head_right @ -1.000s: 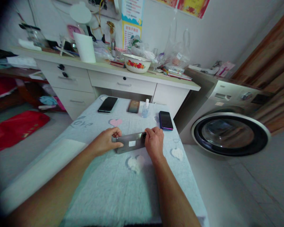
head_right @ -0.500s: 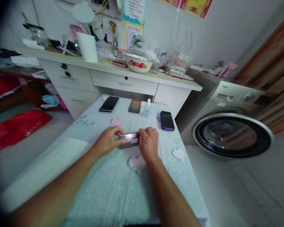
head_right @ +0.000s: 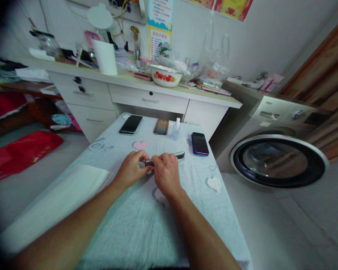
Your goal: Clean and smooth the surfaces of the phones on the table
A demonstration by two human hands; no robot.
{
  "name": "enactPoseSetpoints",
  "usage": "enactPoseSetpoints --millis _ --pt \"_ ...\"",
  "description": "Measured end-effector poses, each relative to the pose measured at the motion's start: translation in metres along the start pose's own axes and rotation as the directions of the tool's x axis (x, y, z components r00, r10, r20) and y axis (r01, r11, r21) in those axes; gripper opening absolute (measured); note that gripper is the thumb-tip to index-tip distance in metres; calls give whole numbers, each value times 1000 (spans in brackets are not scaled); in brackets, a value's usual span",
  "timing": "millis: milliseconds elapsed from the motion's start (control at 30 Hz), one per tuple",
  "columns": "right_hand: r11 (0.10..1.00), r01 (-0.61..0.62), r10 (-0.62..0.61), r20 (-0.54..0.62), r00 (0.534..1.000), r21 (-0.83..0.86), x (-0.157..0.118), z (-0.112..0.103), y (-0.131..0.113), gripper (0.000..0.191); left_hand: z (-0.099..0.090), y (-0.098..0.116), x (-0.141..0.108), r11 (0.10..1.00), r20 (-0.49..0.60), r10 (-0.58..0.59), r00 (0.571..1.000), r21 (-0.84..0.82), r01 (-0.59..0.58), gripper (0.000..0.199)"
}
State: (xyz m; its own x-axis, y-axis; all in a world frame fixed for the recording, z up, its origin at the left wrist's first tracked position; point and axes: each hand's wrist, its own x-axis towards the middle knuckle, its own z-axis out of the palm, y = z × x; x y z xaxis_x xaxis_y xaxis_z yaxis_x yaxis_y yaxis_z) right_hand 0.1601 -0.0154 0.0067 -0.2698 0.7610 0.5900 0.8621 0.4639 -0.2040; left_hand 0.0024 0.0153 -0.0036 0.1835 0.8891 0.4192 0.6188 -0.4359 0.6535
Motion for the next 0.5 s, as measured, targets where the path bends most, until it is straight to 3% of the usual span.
enactPoseSetpoints --millis 233,500 --pt "1000 27 -27 13 1000 10 0 -3 1 21 -2 1 1 1000 22 11 1000 0 -11 24" --pt "996 -88 87 -60 994 -21 -3 -8 27 24 -9 -1 4 999 113 9 994 -47 -4 15"
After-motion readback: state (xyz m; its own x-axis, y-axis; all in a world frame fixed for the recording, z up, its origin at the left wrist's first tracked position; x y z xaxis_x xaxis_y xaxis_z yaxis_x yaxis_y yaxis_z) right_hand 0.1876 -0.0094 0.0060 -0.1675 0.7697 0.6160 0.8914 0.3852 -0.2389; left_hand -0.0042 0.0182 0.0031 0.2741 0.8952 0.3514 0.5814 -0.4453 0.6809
